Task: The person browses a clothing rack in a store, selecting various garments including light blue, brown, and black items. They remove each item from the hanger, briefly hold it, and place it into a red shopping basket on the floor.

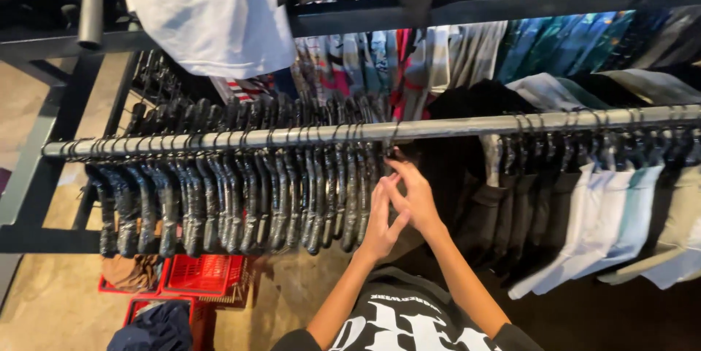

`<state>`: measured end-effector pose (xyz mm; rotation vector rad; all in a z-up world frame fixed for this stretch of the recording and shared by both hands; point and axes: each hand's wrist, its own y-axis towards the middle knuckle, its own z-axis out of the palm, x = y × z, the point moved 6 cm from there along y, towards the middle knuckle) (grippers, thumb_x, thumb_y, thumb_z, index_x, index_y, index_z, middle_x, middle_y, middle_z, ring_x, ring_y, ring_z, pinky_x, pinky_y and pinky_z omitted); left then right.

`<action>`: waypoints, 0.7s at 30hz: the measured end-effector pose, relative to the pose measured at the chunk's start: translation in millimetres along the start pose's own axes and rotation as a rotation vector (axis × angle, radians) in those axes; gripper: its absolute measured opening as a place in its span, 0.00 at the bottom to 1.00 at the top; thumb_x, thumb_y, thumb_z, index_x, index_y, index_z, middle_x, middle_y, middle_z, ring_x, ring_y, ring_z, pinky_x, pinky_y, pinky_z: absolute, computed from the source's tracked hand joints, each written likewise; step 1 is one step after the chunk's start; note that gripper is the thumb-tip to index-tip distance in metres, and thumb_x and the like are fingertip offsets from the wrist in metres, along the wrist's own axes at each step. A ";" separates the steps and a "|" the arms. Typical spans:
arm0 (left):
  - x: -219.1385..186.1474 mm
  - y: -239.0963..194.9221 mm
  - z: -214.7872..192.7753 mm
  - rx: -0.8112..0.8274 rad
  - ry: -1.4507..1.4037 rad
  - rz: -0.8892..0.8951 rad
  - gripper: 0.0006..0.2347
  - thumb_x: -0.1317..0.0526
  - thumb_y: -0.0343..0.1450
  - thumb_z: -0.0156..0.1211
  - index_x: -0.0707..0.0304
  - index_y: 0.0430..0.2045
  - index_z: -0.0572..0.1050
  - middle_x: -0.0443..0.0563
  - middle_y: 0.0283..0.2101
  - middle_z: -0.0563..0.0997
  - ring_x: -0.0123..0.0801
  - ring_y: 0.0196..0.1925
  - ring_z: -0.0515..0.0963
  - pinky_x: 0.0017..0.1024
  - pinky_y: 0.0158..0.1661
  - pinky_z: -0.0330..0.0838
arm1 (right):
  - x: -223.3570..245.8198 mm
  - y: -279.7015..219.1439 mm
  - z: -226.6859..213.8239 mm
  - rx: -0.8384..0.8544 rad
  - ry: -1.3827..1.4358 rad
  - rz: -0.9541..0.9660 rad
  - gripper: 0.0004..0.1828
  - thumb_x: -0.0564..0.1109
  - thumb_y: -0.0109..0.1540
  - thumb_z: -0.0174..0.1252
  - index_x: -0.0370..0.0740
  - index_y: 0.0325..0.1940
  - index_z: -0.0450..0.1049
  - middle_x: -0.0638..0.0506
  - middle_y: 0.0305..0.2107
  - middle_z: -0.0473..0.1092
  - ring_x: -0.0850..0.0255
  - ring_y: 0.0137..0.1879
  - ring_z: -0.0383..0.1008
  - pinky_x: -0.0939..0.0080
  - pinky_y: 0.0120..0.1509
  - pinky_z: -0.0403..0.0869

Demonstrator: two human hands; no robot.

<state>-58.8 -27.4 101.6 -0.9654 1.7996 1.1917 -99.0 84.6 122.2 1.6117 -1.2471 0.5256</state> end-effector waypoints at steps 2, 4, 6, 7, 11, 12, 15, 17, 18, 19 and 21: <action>-3.8 -4.1 -12.3 -0.022 -0.017 0.007 0.32 0.48 0.76 0.52 0.73 0.70 0.57 0.67 0.74 0.60 0.55 0.78 0.57 0.45 0.74 0.48 | 10.0 2.2 12.7 0.034 0.000 0.009 0.21 0.45 0.63 0.63 0.35 0.59 0.75 0.39 0.62 0.69 0.49 0.59 0.75 0.55 0.62 0.73; -5.5 -6.1 -21.3 -0.041 -0.036 0.018 0.32 0.47 0.76 0.52 0.74 0.70 0.56 0.67 0.74 0.59 0.55 0.77 0.57 0.45 0.73 0.49 | 15.2 4.0 20.6 0.064 -0.004 0.017 0.22 0.46 0.61 0.64 0.35 0.58 0.74 0.37 0.63 0.68 0.49 0.57 0.76 0.55 0.61 0.73; -0.6 -7.3 -20.0 -0.015 -0.067 -0.040 0.31 0.48 0.76 0.52 0.75 0.68 0.59 0.67 0.72 0.64 0.55 0.76 0.61 0.45 0.72 0.52 | 11.9 2.7 19.1 0.072 0.026 0.058 0.21 0.47 0.61 0.63 0.36 0.56 0.74 0.37 0.64 0.67 0.51 0.54 0.77 0.57 0.58 0.74; -1.6 -7.2 -17.7 -0.009 -0.074 -0.040 0.31 0.48 0.76 0.52 0.75 0.68 0.59 0.67 0.72 0.64 0.55 0.76 0.61 0.45 0.72 0.52 | 9.4 0.2 16.1 0.069 0.020 0.064 0.21 0.47 0.61 0.63 0.36 0.56 0.74 0.37 0.64 0.67 0.51 0.54 0.77 0.57 0.58 0.74; -15.0 -0.3 -2.5 -0.051 -0.002 -0.031 0.29 0.51 0.75 0.56 0.76 0.66 0.61 0.67 0.68 0.66 0.54 0.72 0.64 0.44 0.70 0.56 | -7.8 -19.3 -1.2 0.099 0.066 0.194 0.18 0.45 0.64 0.61 0.35 0.56 0.75 0.42 0.50 0.73 0.53 0.52 0.78 0.58 0.58 0.74; -21.4 1.5 1.7 -0.083 -0.004 -0.012 0.29 0.54 0.74 0.58 0.77 0.65 0.60 0.69 0.67 0.65 0.54 0.70 0.65 0.44 0.68 0.58 | -6.9 -25.5 -8.4 0.066 0.086 0.137 0.17 0.44 0.66 0.59 0.34 0.57 0.75 0.42 0.51 0.73 0.53 0.54 0.77 0.58 0.59 0.74; -34.2 8.3 22.4 -0.104 -0.064 -0.002 0.29 0.58 0.72 0.59 0.76 0.65 0.57 0.65 0.62 0.68 0.50 0.64 0.72 0.39 0.62 0.68 | -25.0 -51.4 -28.5 0.040 0.335 0.379 0.19 0.44 0.67 0.55 0.36 0.61 0.69 0.48 0.49 0.74 0.61 0.51 0.78 0.62 0.55 0.75; -29.1 11.8 45.8 -0.058 -0.086 0.026 0.25 0.61 0.73 0.59 0.74 0.63 0.61 0.65 0.60 0.70 0.49 0.61 0.74 0.38 0.59 0.71 | -35.8 -68.4 -50.6 -0.009 0.284 0.391 0.17 0.44 0.68 0.55 0.36 0.60 0.70 0.47 0.47 0.76 0.61 0.50 0.78 0.62 0.54 0.76; -27.8 12.2 58.1 -0.030 -0.095 0.051 0.21 0.64 0.73 0.58 0.72 0.61 0.65 0.64 0.57 0.73 0.48 0.58 0.76 0.37 0.57 0.73 | -40.5 -77.8 -62.1 -0.039 0.243 0.395 0.16 0.43 0.68 0.54 0.36 0.59 0.72 0.47 0.45 0.77 0.62 0.49 0.79 0.62 0.53 0.76; -15.1 16.2 73.0 -0.018 -0.106 0.049 0.21 0.64 0.73 0.58 0.72 0.61 0.65 0.64 0.57 0.73 0.48 0.58 0.76 0.37 0.57 0.73 | -41.6 -84.2 -72.4 -0.050 0.234 0.404 0.16 0.43 0.68 0.54 0.36 0.59 0.72 0.47 0.45 0.77 0.62 0.49 0.79 0.62 0.53 0.76; 21.2 25.9 106.6 0.020 -0.248 -0.145 0.14 0.63 0.75 0.56 0.68 0.54 0.71 0.60 0.50 0.79 0.41 0.50 0.82 0.33 0.49 0.78 | -46.6 -95.3 -93.4 -0.099 0.314 0.457 0.19 0.43 0.67 0.52 0.37 0.62 0.69 0.47 0.46 0.78 0.64 0.50 0.79 0.63 0.52 0.76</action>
